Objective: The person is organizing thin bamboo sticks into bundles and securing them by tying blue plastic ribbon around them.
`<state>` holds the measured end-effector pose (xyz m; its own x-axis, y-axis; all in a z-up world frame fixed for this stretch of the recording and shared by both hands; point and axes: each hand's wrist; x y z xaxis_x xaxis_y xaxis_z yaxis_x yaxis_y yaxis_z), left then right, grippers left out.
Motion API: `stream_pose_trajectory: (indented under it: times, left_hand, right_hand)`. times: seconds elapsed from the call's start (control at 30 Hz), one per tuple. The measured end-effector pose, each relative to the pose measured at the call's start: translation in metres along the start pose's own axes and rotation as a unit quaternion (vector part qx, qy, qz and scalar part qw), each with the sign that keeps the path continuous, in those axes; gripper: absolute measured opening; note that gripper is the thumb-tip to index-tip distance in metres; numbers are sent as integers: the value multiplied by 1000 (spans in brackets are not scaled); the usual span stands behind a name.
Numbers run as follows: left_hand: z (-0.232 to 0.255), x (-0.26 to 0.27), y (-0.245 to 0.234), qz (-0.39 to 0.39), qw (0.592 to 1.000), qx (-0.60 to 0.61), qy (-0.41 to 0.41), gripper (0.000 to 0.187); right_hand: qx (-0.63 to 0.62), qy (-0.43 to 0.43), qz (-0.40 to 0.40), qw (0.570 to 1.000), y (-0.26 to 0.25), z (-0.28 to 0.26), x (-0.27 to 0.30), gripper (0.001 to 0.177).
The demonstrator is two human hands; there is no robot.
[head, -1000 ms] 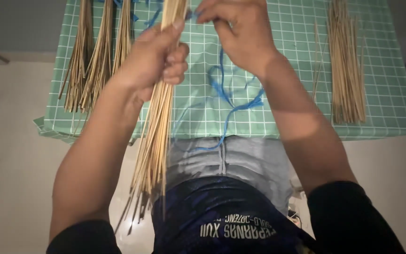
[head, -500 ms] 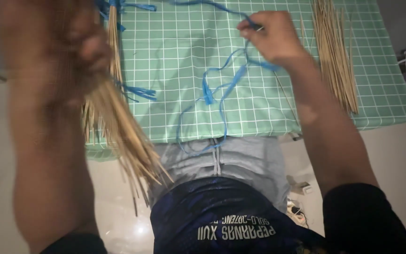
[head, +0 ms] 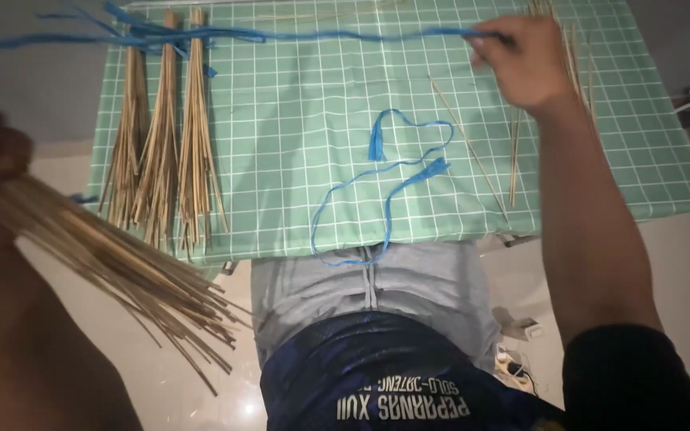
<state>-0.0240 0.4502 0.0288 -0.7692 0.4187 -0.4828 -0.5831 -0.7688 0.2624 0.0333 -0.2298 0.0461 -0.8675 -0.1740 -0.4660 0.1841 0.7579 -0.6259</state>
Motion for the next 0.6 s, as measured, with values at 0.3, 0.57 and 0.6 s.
stream_pose_trajectory:
  times: [0.3,0.57,0.6]
  left_hand:
    - [10,-87,155,331,918,-202,-83,20]
    - [-36,-125,135,286,919,-228,-145,9]
    - [-43,-129,134,225,938,-213,-158,12]
  right_hand:
    - [-242,196,-176,934,-59,47,82,9]
    - [-563,19,-5,827,-87,47,141,13]
    - [-599,-20,-30,800,-92,52,140,17]
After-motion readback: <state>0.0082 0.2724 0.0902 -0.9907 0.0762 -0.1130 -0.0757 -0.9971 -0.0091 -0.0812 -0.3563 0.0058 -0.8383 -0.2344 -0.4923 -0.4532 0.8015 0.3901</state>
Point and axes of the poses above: each hand's wrist, its own x-axis away from the middle knuckle, its own y-axis out of the palm, z = x × y, and after that the axes turned 1 degree about -x, right-handed
